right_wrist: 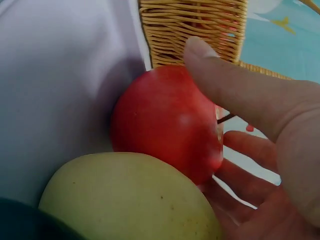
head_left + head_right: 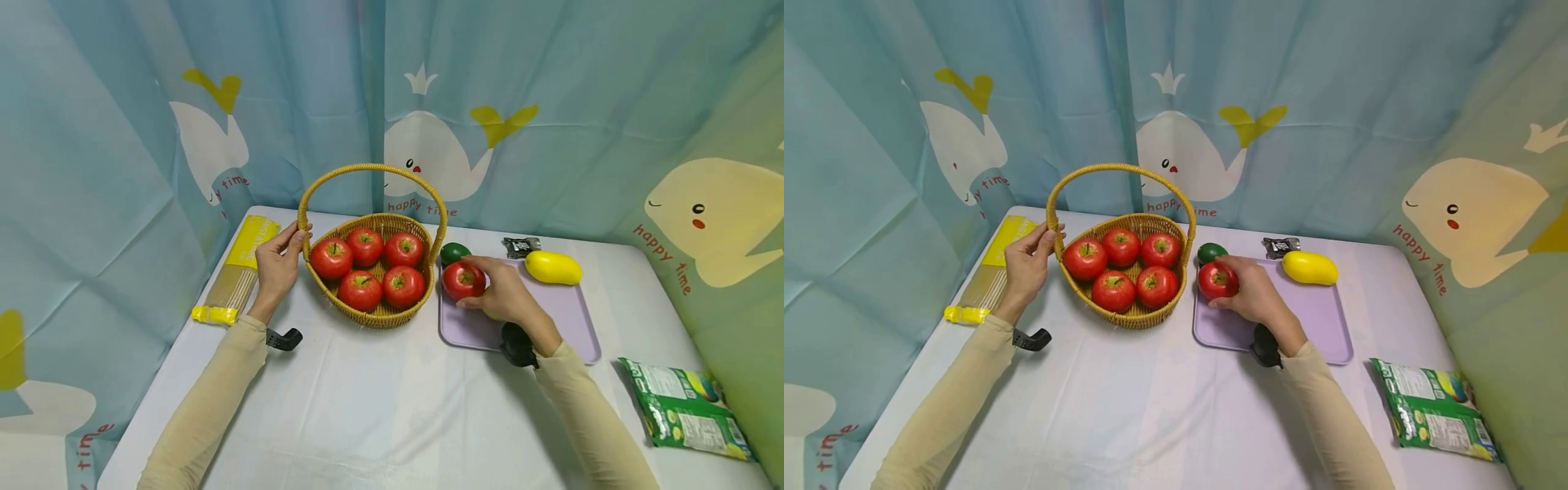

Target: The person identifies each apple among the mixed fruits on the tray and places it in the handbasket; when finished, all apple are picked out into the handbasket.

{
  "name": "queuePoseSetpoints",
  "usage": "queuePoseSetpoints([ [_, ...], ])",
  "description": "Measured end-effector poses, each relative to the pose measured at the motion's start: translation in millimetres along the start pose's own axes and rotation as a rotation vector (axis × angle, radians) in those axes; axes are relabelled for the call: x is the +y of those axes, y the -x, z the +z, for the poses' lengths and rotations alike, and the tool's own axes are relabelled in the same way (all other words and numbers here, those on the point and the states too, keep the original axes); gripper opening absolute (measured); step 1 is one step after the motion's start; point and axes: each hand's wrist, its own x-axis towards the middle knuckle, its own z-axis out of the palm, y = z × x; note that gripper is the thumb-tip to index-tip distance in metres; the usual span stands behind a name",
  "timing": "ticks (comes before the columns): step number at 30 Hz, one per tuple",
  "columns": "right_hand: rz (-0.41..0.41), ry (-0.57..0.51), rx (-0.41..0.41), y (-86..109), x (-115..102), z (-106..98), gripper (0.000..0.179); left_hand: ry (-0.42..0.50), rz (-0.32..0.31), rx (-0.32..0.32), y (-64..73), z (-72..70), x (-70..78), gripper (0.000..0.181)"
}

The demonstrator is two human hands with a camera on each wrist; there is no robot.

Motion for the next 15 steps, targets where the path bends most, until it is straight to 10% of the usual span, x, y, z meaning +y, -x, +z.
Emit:
queuePoseSetpoints([
  [15, 0.001, 0.128, -0.006, -9.0, -9.4, 9.8, 0.088, -0.009, 0.014, 0.005, -0.5, -0.1, 1.1, 0.03],
])
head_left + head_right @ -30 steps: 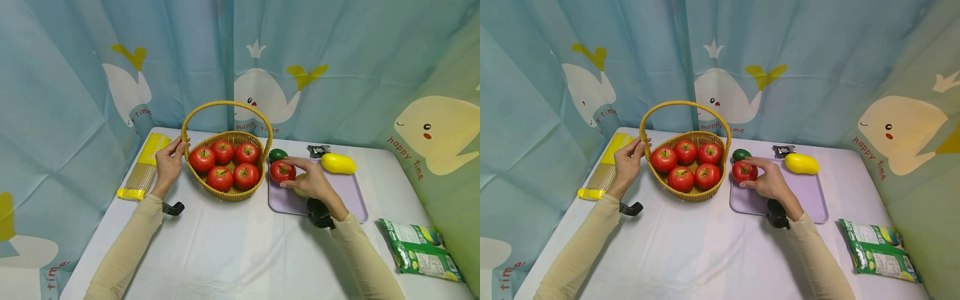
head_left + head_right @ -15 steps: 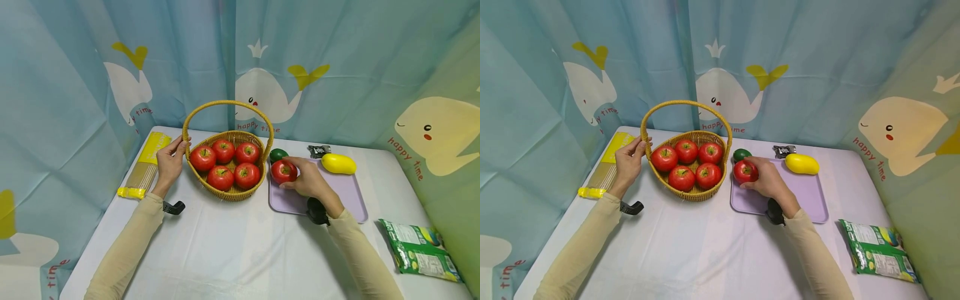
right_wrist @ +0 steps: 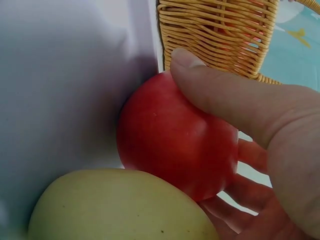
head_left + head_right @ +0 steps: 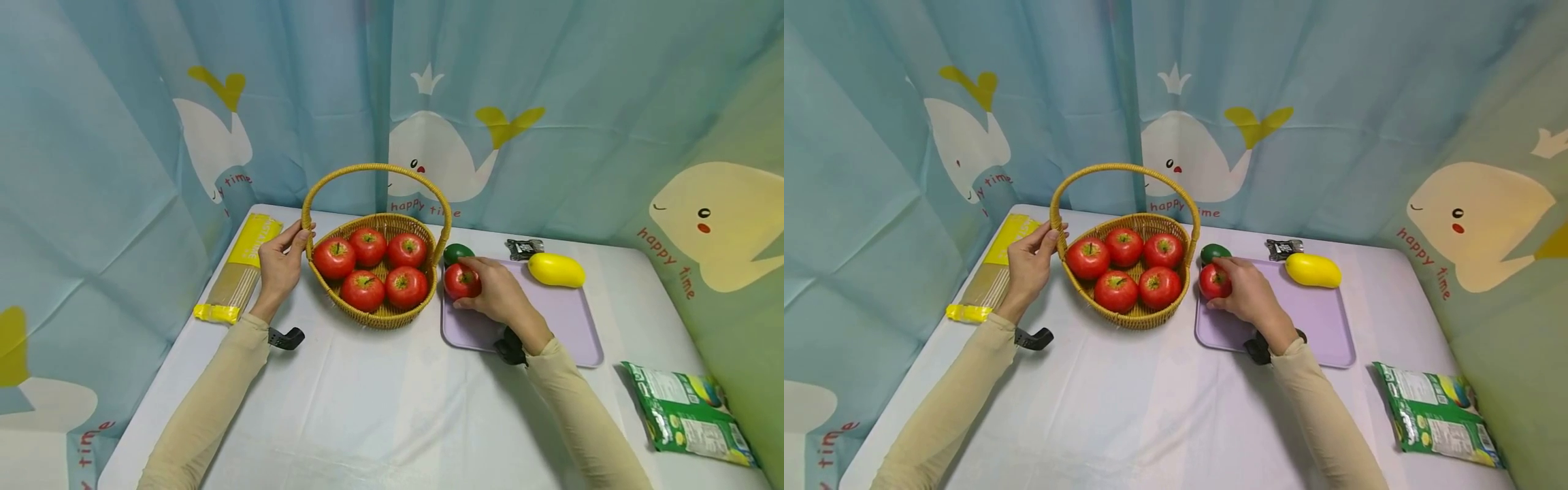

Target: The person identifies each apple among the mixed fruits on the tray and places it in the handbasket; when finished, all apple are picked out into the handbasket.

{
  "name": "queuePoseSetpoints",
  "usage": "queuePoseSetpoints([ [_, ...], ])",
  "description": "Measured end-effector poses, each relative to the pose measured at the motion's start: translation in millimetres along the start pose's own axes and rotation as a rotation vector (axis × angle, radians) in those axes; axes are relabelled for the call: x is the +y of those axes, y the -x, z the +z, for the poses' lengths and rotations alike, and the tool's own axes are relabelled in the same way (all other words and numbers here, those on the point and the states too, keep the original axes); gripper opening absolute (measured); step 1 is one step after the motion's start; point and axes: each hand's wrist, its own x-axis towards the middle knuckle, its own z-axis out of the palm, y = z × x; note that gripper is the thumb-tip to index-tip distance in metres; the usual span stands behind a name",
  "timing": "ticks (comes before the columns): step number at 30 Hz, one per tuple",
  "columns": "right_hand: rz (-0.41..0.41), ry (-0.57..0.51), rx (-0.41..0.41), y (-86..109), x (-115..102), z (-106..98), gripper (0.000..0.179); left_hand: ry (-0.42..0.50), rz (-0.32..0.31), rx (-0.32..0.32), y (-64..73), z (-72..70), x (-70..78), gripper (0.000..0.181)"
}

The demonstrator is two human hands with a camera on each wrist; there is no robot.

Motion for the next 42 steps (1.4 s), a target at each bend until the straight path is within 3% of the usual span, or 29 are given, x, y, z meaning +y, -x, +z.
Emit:
queuePoseSetpoints([
  [17, -0.046, -0.062, 0.074, 0.5, 3.8, 4.6, 0.087, -0.007, -0.02, -0.006, 0.5, 1.1, 0.9, 0.03],
  [26, 0.016, -0.203, 0.1, 4.6, 2.5, -4.8, 0.088, -0.004, -0.021, -0.009, 0.1, -0.8, 1.5, 0.031],
  [33, 0.068, -0.388, 0.045, 7.6, -4.2, -14.5, 0.083, -0.006, -0.029, -0.007, 0.4, -1.1, 1.2, 0.03],
  [42, 0.071, -0.417, 0.049, 11.1, -12.2, -24.8, 0.076, -0.019, -0.03, 0.005, 0.0, 0.6, 1.6, 0.03],
])
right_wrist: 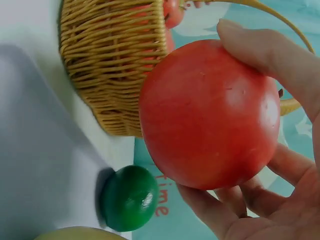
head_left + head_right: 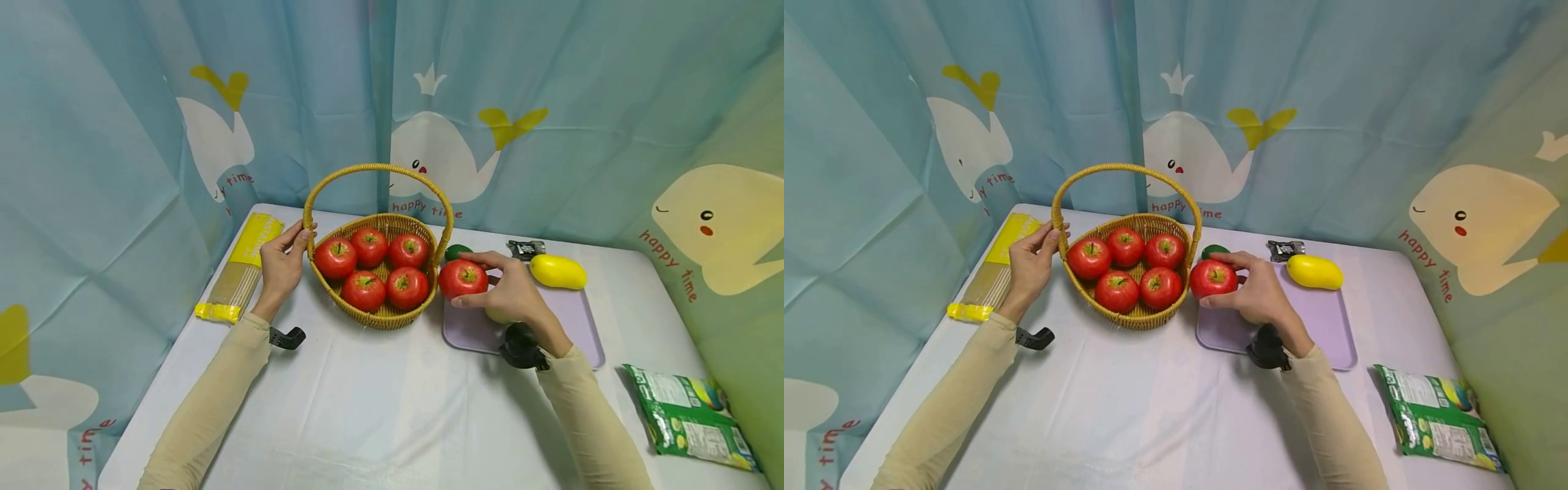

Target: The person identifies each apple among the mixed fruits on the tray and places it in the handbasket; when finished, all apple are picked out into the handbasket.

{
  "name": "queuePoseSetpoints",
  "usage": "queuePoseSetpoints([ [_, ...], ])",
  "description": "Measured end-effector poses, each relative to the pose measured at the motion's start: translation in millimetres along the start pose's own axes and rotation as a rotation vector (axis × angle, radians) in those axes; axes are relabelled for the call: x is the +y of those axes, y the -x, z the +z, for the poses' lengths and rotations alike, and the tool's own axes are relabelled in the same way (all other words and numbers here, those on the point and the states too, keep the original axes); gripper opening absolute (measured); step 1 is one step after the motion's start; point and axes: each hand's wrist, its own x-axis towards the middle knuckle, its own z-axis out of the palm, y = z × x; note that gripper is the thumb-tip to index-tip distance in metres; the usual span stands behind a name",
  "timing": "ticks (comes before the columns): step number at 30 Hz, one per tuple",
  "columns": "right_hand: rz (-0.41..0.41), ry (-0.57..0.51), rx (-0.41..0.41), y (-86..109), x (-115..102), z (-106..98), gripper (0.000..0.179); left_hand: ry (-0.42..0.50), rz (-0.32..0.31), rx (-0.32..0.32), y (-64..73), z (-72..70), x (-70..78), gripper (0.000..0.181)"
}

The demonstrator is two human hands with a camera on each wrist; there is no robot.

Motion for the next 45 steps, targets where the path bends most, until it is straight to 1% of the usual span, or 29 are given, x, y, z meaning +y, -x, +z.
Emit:
queuePoseSetpoints([
  [3, -0.018, 0.002, 0.014, 1.2, -1.5, -2.1, 0.075, -0.001, -0.003, -0.003, -0.3, -0.2, 0.4, 0.031],
  [5, -0.032, -0.024, 0.016, 1.6, -1.4, -3.1, 0.074, 0.0, -0.003, -0.005, -0.4, -0.4, 0.8, 0.031],
  [10, -0.034, -0.193, 0.004, 1.0, -0.9, -5.7, 0.073, 0.008, -0.001, -0.002, -0.7, -0.2, 0.9, 0.03],
  [14, -0.035, -0.286, -0.014, 0.9, -2.1, -6.8, 0.072, 0.012, 0.005, 0.0, -0.9, 0.5, 0.0, 0.03],
  [16, -0.03, -0.3, -0.025, 1.2, -3.7, -6.6, 0.071, 0.014, 0.007, 0.002, -0.8, 0.8, -0.2, 0.029],
  [22, -0.002, -0.284, -0.047, 1.0, -12.8, -4.8, 0.069, 0.006, 0.017, 0.011, -0.7, 0.7, -0.8, 0.029],
  [28, 0.02, -0.298, -0.061, -2.6, -23.3, -1.8, 0.069, 0.006, 0.021, 0.007, -0.3, 0.5, -0.8, 0.029],
  [33, 0.016, -0.302, -0.069, -7.2, -32.3, 1.6, 0.069, 0.005, 0.014, 0.0, 0.3, 0.5, -1.3, 0.029],
  [40, -0.005, -0.316, -0.033, -14.6, -44.6, 7.0, 0.067, 0.001, -0.001, -0.005, 0.7, 0.6, -1.1, 0.03],
  [45, -0.022, -0.38, -0.023, -21.3, -53.3, 11.8, 0.068, 0.007, 0.0, -0.005, 1.0, 0.6, -0.3, 0.03],
])
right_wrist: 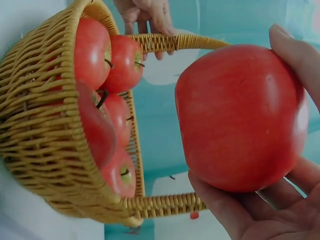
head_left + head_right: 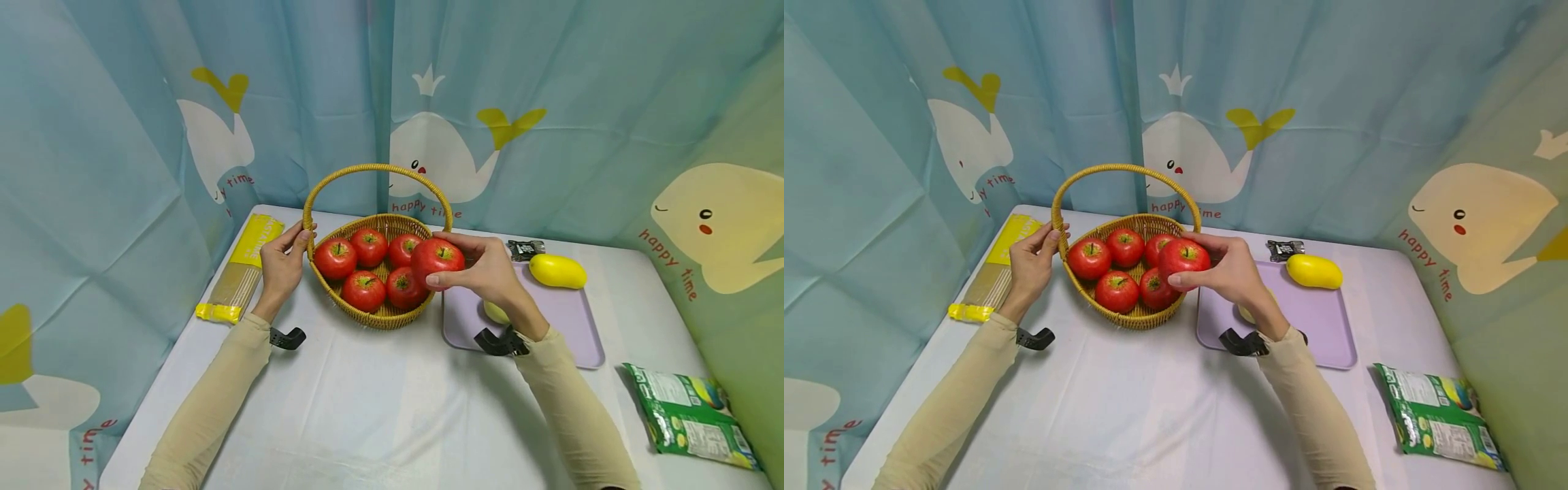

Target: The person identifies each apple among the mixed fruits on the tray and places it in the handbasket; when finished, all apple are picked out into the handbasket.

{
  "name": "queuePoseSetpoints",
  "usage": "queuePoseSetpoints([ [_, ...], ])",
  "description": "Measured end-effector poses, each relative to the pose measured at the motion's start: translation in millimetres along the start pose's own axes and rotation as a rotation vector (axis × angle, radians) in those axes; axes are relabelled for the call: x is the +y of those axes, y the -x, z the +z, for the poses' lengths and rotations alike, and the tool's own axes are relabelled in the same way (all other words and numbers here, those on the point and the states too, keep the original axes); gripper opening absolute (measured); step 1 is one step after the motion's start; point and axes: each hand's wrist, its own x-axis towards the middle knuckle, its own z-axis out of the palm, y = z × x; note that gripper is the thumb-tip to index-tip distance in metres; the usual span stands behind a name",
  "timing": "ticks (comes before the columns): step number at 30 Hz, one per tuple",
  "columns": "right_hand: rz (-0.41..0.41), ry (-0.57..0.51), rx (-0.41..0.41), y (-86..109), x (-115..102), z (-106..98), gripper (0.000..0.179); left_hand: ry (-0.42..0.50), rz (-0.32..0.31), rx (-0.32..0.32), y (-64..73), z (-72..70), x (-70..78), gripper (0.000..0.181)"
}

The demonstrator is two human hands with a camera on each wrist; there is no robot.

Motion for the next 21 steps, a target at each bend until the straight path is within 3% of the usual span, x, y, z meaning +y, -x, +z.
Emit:
queuePoseSetpoints([
  [11, -0.028, 0.013, 0.006, -14.4, -6.2, 20.9, 0.077, -0.002, -0.001, 0.003, 0.2, -0.2, -0.8, 0.031],
  [21, -0.045, 0.02, -0.04, -30.1, -7.6, 42.1, 0.078, -0.005, -0.01, -0.007, -0.8, -0.9, -1.0, 0.031],
])
